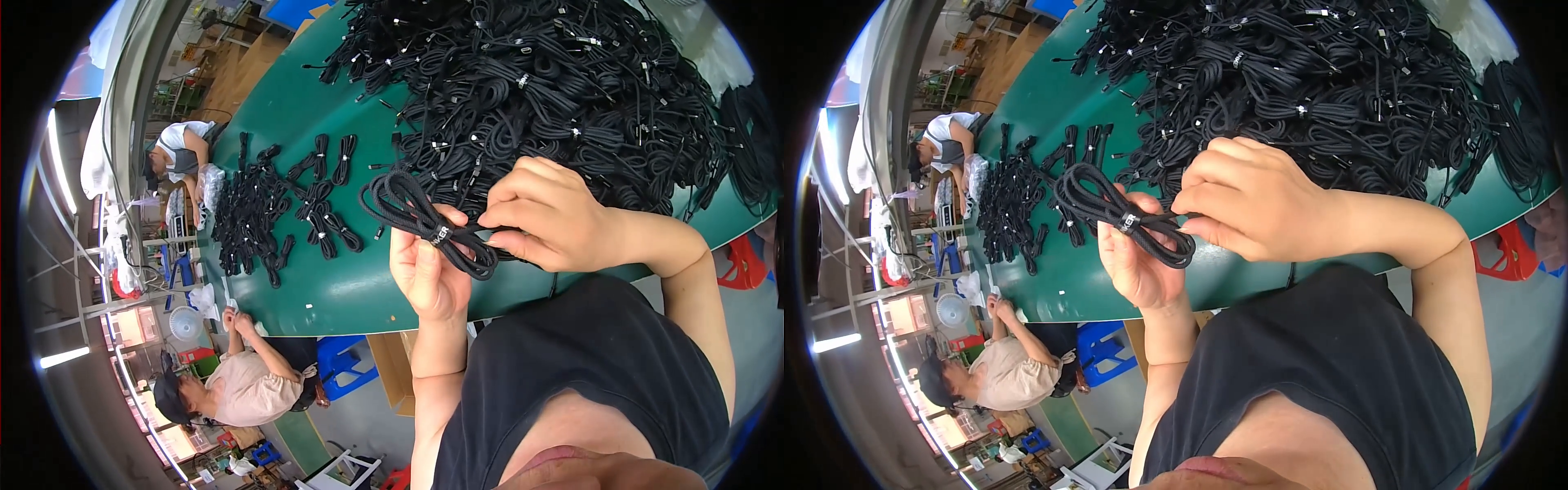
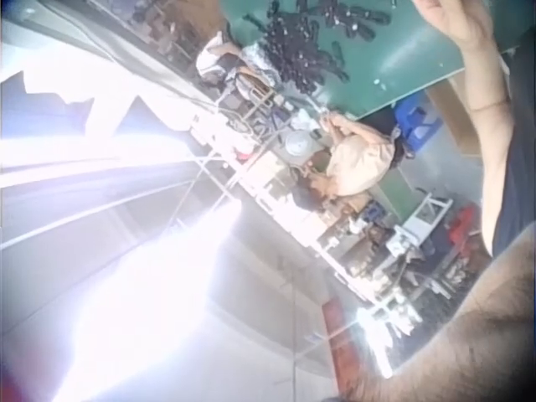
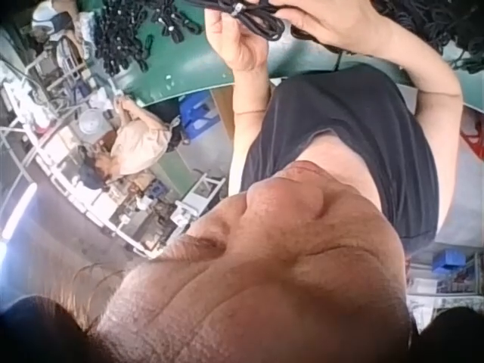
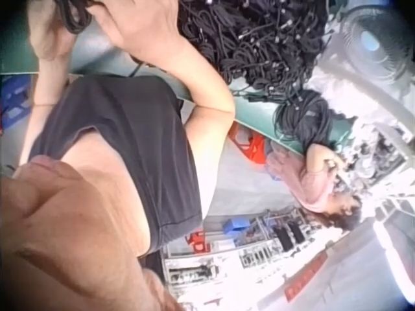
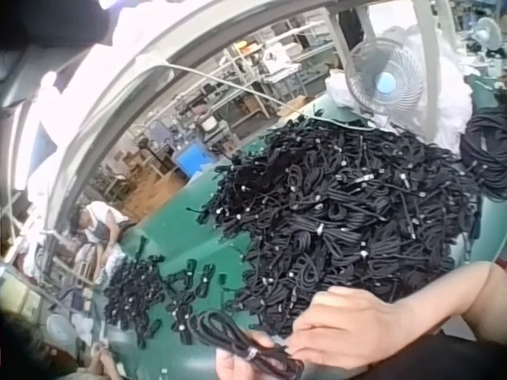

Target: Bundling and securing black cables with white ties at a factory workbench.

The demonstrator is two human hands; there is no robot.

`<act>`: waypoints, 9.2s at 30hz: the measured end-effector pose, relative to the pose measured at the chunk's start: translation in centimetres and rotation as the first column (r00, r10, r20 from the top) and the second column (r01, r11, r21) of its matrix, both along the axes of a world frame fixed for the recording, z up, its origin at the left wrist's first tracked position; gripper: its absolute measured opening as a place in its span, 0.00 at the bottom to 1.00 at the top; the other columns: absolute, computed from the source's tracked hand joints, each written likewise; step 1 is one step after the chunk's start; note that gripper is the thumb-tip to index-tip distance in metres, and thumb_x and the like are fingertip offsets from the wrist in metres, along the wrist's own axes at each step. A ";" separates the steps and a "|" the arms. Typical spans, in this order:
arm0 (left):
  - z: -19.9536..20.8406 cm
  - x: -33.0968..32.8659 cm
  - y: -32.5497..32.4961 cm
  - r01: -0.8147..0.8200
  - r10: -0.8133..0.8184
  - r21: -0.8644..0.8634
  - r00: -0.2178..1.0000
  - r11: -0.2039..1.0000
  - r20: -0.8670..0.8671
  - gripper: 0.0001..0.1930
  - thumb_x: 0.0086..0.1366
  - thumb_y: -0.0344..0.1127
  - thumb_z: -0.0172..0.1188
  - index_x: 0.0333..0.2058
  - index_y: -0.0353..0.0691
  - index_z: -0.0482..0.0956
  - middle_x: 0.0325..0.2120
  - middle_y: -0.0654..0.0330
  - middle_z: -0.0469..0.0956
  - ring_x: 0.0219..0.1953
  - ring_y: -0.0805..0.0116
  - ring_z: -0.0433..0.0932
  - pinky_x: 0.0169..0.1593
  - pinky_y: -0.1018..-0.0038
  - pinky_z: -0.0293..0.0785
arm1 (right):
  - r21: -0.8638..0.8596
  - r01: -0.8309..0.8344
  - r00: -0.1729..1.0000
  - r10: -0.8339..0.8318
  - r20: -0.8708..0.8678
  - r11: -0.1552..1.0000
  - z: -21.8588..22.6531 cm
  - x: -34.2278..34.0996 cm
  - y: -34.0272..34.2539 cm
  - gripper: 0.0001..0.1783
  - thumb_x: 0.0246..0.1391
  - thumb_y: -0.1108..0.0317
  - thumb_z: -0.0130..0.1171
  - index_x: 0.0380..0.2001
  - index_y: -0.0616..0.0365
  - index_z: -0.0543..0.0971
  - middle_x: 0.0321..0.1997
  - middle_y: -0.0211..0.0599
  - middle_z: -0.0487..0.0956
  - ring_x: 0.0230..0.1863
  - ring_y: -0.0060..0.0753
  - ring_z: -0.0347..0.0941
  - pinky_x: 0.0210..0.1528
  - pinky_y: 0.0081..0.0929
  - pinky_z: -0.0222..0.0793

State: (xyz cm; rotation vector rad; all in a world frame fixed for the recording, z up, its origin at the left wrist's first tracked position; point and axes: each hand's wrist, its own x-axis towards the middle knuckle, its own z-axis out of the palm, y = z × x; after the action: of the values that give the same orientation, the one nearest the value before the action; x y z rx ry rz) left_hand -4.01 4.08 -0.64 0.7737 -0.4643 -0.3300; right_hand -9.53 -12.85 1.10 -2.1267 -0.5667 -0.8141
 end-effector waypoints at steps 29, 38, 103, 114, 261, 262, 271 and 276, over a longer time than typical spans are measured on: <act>-1.7 0.3 0.2 0.012 -0.011 0.020 0.997 1.000 -0.071 0.23 0.58 0.33 0.58 0.50 0.32 0.63 0.39 0.49 0.71 0.40 0.66 0.72 0.42 0.75 0.70 | 0.170 -0.072 0.925 0.130 -0.357 0.983 -0.6 -0.2 -0.6 0.07 0.40 0.72 0.59 0.25 0.60 0.72 0.22 0.34 0.71 0.26 0.37 0.69 0.25 0.31 0.65; -2.2 -0.9 -0.5 0.001 -0.003 0.183 1.000 0.983 0.009 0.22 0.58 0.33 0.58 0.49 0.33 0.63 0.40 0.50 0.71 0.43 0.62 0.72 0.48 0.68 0.69 | 0.145 0.021 0.974 0.013 -0.226 0.989 -0.2 -0.6 0.6 0.06 0.39 0.74 0.58 0.22 0.60 0.71 0.20 0.34 0.69 0.23 0.38 0.68 0.24 0.31 0.65; -3.5 0.1 -0.5 0.031 -0.025 0.104 0.998 0.994 -0.058 0.22 0.53 0.33 0.64 0.44 0.33 0.68 0.38 0.54 0.72 0.39 0.69 0.72 0.44 0.74 0.69 | -0.202 0.022 1.000 -0.025 -0.011 0.979 -0.5 -1.0 0.8 0.07 0.35 0.76 0.55 0.22 0.62 0.70 0.24 0.37 0.64 0.24 0.34 0.66 0.20 0.26 0.66; -3.5 0.2 0.1 0.114 -0.103 0.181 0.992 0.977 -0.070 0.18 0.49 0.25 0.65 0.40 0.32 0.71 0.40 0.55 0.71 0.42 0.68 0.71 0.47 0.75 0.68 | -0.321 0.152 0.988 -0.134 0.080 0.935 -0.5 -0.4 0.8 0.08 0.30 0.74 0.54 0.20 0.60 0.69 0.23 0.33 0.64 0.25 0.30 0.65 0.17 0.22 0.63; 0.1 5.4 -3.3 0.251 -0.263 0.078 0.918 0.965 0.296 0.30 0.60 0.42 0.55 0.53 0.26 0.58 0.48 0.40 0.65 0.33 0.62 0.76 0.30 0.73 0.76 | 0.389 0.317 0.948 -0.275 -0.161 0.865 1.7 2.6 -2.3 0.09 0.50 0.72 0.56 0.35 0.65 0.74 0.29 0.38 0.73 0.26 0.25 0.71 0.27 0.20 0.67; -0.1 5.5 -3.3 0.231 -0.245 0.081 0.918 0.970 0.311 0.28 0.60 0.41 0.55 0.52 0.26 0.60 0.47 0.40 0.66 0.32 0.61 0.76 0.29 0.73 0.77 | 0.498 0.282 0.956 -0.197 -0.217 0.820 1.7 2.6 -2.0 0.10 0.52 0.71 0.56 0.36 0.65 0.74 0.30 0.38 0.74 0.26 0.23 0.72 0.26 0.18 0.69; 0.3 5.7 -3.0 0.163 -0.173 0.063 0.949 0.985 0.264 0.27 0.55 0.43 0.61 0.46 0.27 0.66 0.42 0.43 0.70 0.27 0.64 0.77 0.25 0.75 0.77 | 0.817 0.161 0.889 0.279 -0.364 0.554 2.2 3.0 -2.8 0.15 0.58 0.62 0.48 0.36 0.64 0.75 0.28 0.34 0.75 0.25 0.19 0.73 0.26 0.14 0.71; 0.8 5.3 -3.3 0.248 -0.244 0.003 0.948 0.969 0.204 0.32 0.54 0.46 0.62 0.49 0.27 0.63 0.44 0.41 0.68 0.31 0.62 0.77 0.30 0.73 0.78 | 0.903 0.106 0.901 0.344 -0.264 0.416 1.2 3.6 -3.3 0.16 0.58 0.61 0.47 0.34 0.65 0.75 0.26 0.34 0.75 0.23 0.19 0.72 0.25 0.15 0.70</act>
State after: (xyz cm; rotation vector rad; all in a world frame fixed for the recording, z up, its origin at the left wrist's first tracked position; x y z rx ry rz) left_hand 1.30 0.73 0.15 0.7312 -0.7591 -0.4799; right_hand -5.98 -16.19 2.33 -1.1122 0.0216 -0.3731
